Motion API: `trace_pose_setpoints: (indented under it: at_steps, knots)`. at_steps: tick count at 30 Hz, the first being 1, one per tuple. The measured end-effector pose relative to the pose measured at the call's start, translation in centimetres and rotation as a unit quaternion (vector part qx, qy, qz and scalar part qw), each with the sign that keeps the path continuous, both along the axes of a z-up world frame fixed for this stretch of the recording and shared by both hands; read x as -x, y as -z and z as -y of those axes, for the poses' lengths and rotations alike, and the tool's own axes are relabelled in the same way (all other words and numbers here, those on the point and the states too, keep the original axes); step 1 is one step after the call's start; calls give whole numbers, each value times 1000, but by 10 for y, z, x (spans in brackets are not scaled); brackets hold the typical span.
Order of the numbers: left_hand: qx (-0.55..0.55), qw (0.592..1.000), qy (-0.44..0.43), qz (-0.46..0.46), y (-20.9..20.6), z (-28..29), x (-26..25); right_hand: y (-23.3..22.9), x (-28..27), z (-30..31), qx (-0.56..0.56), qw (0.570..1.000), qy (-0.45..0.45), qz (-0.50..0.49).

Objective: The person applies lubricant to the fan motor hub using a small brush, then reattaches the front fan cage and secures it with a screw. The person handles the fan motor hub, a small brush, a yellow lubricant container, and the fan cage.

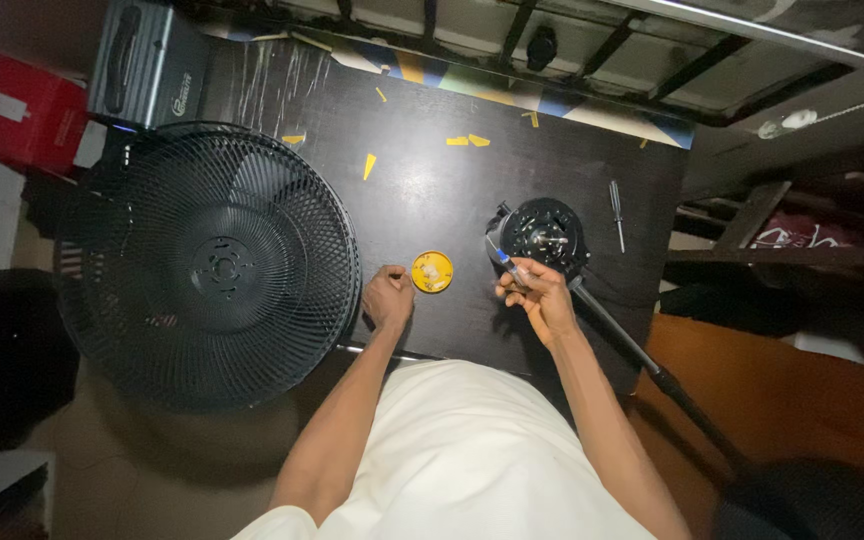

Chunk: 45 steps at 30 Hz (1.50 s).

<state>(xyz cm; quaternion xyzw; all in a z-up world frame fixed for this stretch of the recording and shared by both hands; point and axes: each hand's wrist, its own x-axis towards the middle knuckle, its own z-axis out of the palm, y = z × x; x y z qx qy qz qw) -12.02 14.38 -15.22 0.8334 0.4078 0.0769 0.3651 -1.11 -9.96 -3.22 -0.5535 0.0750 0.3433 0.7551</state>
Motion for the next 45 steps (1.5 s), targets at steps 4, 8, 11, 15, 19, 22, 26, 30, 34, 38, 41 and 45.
trace_pose_setpoints:
  at_steps: [4,8,11,15,19,22,26,30,34,38,41,45]
  knots:
    - [24,999,33,-24,-7,4,-5,-2,-1,1,-11,1000,-3,-5]
    - [8,995,87,-50,-8,7,-16,-5,0,4,6,1000,-1,-10]
    - [-14,990,115,-79,-2,9,-27,-9,1,8,17,1000,-2,-2]
    - [-36,986,129,-103,6,11,-33,-13,4,16,13,1000,-1,14]
    - [-16,993,97,-71,1,13,-37,-13,3,22,16,1000,5,7]
    - [42,997,57,-10,-10,17,-39,-13,4,25,-3,1000,0,17]
    - [202,977,3,71,-28,25,-46,-18,5,26,-34,999,-8,17]
    - [474,871,-15,128,-46,29,-50,-27,7,23,-60,998,-17,6]
    - [472,870,89,117,-68,35,-55,-29,8,22,-77,997,-16,5]
    - [500,829,189,164,-83,55,-70,-26,9,31,-94,995,-27,17]
    - [495,815,244,177,-91,69,-82,-22,8,43,-116,993,-20,29]
    - [546,777,253,184,-98,89,-94,-14,10,60,-160,982,50,86]
